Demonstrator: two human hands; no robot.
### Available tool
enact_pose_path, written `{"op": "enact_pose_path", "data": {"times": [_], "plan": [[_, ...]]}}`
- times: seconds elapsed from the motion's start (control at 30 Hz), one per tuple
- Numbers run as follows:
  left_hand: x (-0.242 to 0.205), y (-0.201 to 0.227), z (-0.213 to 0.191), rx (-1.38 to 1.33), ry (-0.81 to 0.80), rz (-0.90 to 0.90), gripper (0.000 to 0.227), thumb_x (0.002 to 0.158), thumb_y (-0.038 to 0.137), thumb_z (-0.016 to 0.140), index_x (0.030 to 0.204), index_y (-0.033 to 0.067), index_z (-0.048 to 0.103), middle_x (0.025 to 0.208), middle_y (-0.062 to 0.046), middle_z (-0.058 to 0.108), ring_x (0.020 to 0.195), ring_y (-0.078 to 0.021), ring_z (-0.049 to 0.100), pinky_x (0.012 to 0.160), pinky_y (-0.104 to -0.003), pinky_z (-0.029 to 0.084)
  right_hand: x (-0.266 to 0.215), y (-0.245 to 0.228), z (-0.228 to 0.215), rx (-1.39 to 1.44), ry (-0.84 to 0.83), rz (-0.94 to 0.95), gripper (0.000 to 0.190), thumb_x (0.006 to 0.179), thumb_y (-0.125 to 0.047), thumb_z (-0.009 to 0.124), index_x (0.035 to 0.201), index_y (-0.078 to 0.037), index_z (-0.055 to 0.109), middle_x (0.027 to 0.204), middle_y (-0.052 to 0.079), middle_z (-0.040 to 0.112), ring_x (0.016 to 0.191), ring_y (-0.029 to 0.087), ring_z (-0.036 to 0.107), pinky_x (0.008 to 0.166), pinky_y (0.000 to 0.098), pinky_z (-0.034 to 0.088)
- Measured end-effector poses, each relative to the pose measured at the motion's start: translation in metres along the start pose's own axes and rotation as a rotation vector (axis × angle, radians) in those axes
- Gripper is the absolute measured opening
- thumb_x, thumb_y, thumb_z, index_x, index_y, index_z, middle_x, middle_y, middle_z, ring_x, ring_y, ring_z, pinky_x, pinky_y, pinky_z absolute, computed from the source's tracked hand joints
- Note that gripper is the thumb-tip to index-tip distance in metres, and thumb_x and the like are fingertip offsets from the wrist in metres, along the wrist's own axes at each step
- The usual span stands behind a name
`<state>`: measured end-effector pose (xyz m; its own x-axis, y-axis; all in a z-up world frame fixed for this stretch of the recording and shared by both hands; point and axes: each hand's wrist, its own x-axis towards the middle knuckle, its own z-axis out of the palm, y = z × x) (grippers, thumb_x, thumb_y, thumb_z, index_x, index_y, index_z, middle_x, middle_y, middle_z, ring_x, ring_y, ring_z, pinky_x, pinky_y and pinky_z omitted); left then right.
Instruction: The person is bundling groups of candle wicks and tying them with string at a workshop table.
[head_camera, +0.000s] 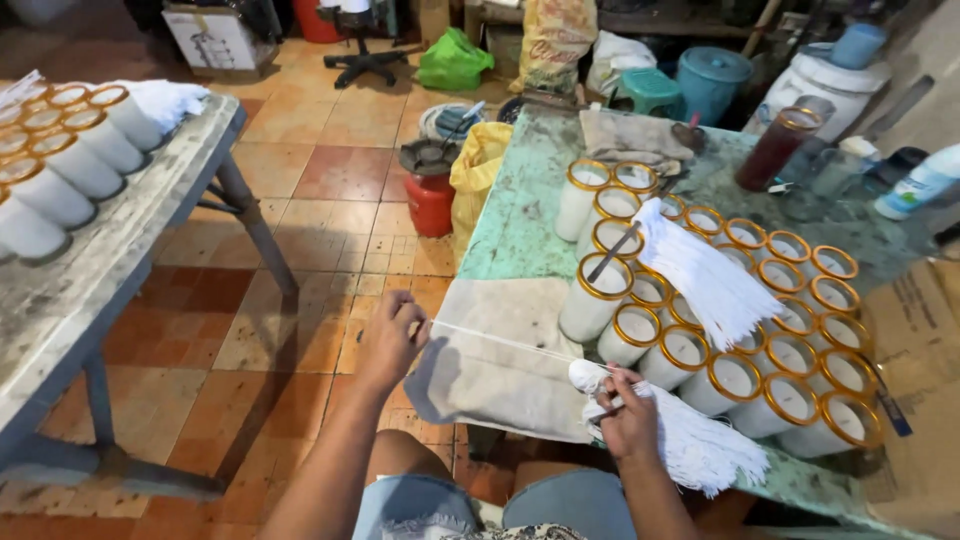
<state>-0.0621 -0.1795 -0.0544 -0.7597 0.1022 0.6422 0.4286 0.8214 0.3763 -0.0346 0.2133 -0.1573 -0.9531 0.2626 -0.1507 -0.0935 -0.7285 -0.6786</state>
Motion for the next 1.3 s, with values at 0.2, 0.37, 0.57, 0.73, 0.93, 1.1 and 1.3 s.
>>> {"op": "enact_pose_path", "data": {"times": [0.2,0.37,0.57,0.73,0.93,1.1,1.3], "plan": [[0.002,0.027,-0.006,0.369,-0.307,-0.312,0.012,0.087,0.02,0.061,0.086,0.0157,0.072,0.116,-0.001,0.062,0.111,-0.0265,0.052,0.088,-0.048,0.035,-0.006,0.012,0.034,-0.284,0.079,-0.071,0.015,0.087,-0.001,0.069,0.102,0.002,0.066,0.062,0.009,0.049,0.042,0.014,0.038,0.039,0.0224,0.024],[-0.015,0.099,0.082,-0.896,-0.193,-0.104,0.018,0.101,0.013,0.059,0.114,0.013,0.071,0.125,-0.009,0.071,0.117,-0.0245,0.067,0.104,-0.037,0.05,-0.034,0.024,0.103,-0.837,-0.343,-0.373,0.008,0.082,-0.002,0.081,0.086,-0.008,0.079,0.088,0.001,0.062,0.082,0.014,0.064,0.079,0.0254,0.049],[-0.01,0.159,0.042,-1.101,-0.338,-0.513,0.047,0.097,0.037,0.06,0.133,0.008,0.064,0.128,-0.006,0.07,0.123,-0.0163,0.064,0.105,-0.029,0.048,-0.048,0.009,0.118,-0.872,-0.286,-0.392,0.006,0.087,-0.008,0.078,0.092,-0.008,0.081,0.087,0.001,0.06,0.08,0.013,0.063,0.075,0.0265,0.05],[-0.009,0.157,0.027,-1.307,-0.373,-0.83,0.018,0.094,0.021,0.073,0.109,0.0122,0.072,0.096,0.003,0.068,0.09,-0.0083,0.058,0.083,-0.025,0.045,-0.057,0.005,0.118,-0.622,-0.348,-0.249,0.003,0.09,-0.005,0.075,0.089,-0.007,0.073,0.079,0.004,0.059,0.05,0.011,0.041,0.046,0.0258,0.035],[-0.013,0.142,0.038,-1.411,-0.37,-0.967,0.011,0.089,0.011,0.08,0.091,0.0053,0.071,0.08,-0.001,0.064,0.058,-0.0074,0.045,0.051,-0.021,0.033,-0.053,0.017,0.105,-0.414,-0.438,-0.171,0.004,0.092,-0.003,0.072,0.093,-0.005,0.069,0.089,0.006,0.063,0.053,0.012,0.047,0.045,0.0259,0.037],[-0.006,0.15,0.025,-1.28,-0.322,-0.815,0.01,0.094,0.016,0.077,0.086,0.0121,0.072,0.075,0.005,0.064,0.058,-0.0048,0.041,0.055,-0.022,0.033,-0.06,0.01,0.121,-0.364,-0.169,0.032,0.016,0.095,-0.007,0.069,0.108,0.0,0.066,0.061,0.011,0.049,0.05,0.015,0.045,0.042,0.0275,0.032],[0.0,0.165,0.005,-0.968,-0.458,-0.446,0.001,0.092,0.014,0.077,0.091,0.0145,0.076,0.108,-0.001,0.049,0.091,-0.0126,0.059,0.082,-0.025,0.056,-0.028,0.057,0.062,-0.037,-0.3,0.7,0.023,0.089,-0.014,0.057,0.11,-0.01,0.065,0.083,0.007,0.068,0.069,0.022,0.061,0.049,0.03,0.037]]}}
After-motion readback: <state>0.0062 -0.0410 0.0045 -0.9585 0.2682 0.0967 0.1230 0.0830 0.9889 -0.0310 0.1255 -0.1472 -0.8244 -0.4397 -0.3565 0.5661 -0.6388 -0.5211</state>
